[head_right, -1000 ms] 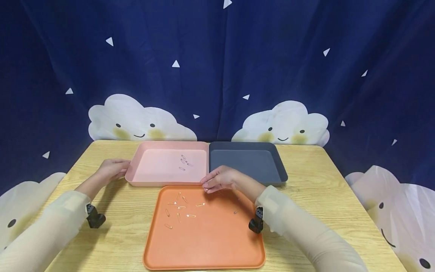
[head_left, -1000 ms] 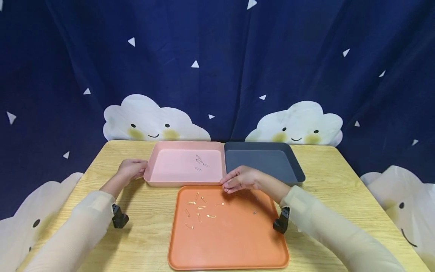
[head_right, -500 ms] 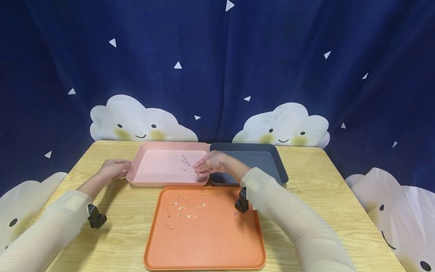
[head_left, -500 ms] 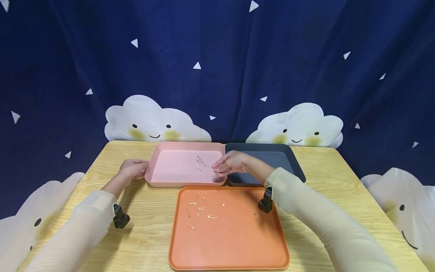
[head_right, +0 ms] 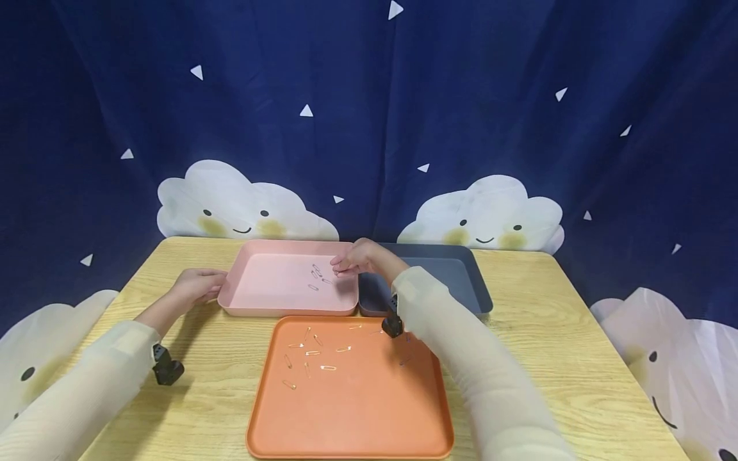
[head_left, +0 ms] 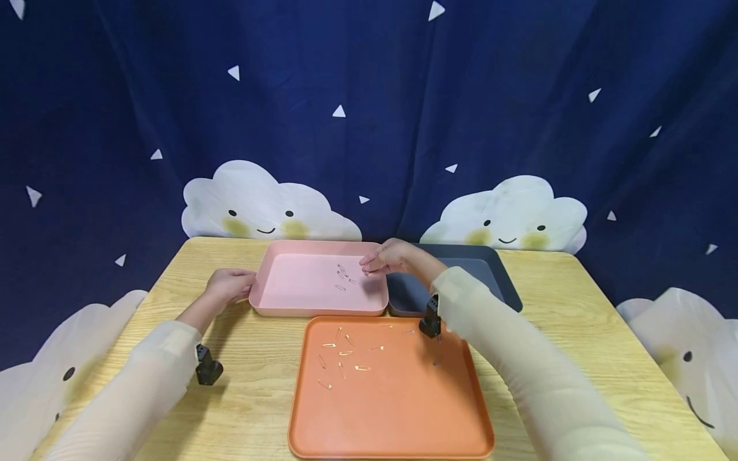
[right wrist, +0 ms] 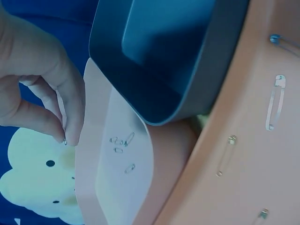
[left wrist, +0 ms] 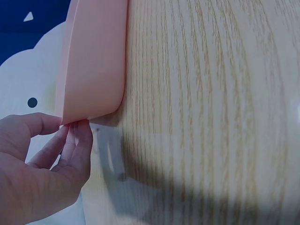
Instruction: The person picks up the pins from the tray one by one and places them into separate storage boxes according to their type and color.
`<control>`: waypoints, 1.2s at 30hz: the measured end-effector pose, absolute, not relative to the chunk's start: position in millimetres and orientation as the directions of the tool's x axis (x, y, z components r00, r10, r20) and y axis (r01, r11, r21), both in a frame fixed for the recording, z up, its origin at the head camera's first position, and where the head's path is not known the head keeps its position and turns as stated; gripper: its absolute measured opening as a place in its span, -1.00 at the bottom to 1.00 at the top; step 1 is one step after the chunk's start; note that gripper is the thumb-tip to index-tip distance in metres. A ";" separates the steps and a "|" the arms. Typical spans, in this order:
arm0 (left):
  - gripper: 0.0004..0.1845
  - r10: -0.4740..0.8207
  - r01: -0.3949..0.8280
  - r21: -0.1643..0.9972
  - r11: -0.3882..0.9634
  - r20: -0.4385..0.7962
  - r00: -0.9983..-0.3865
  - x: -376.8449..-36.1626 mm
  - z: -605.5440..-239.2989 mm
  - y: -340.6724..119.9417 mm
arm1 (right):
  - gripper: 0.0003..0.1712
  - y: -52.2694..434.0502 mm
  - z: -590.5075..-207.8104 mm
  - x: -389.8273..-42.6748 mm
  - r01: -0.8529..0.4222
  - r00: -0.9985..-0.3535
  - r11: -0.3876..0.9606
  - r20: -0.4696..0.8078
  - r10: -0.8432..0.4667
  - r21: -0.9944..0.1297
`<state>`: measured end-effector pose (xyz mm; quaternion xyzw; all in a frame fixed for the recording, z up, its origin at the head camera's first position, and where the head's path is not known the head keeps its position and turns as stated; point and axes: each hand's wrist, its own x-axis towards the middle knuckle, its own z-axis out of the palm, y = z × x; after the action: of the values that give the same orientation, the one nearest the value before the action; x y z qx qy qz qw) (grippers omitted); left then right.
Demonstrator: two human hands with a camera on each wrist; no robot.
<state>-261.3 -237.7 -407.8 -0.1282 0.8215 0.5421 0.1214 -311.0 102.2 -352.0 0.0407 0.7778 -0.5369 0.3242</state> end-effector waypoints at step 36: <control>-0.46 -0.101 -0.375 0.812 0.447 -0.371 -0.923 -262.9 -402.7 -235.7 | -0.60 69.1 -387.4 -384.0 0.420 -0.816 0.655 -0.577 -0.031 -0.628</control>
<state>-262.9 -235.7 -402.7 -0.1419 0.8397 0.5064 0.1353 -384.0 69.1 -387.4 0.1122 0.8649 -0.3999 0.2819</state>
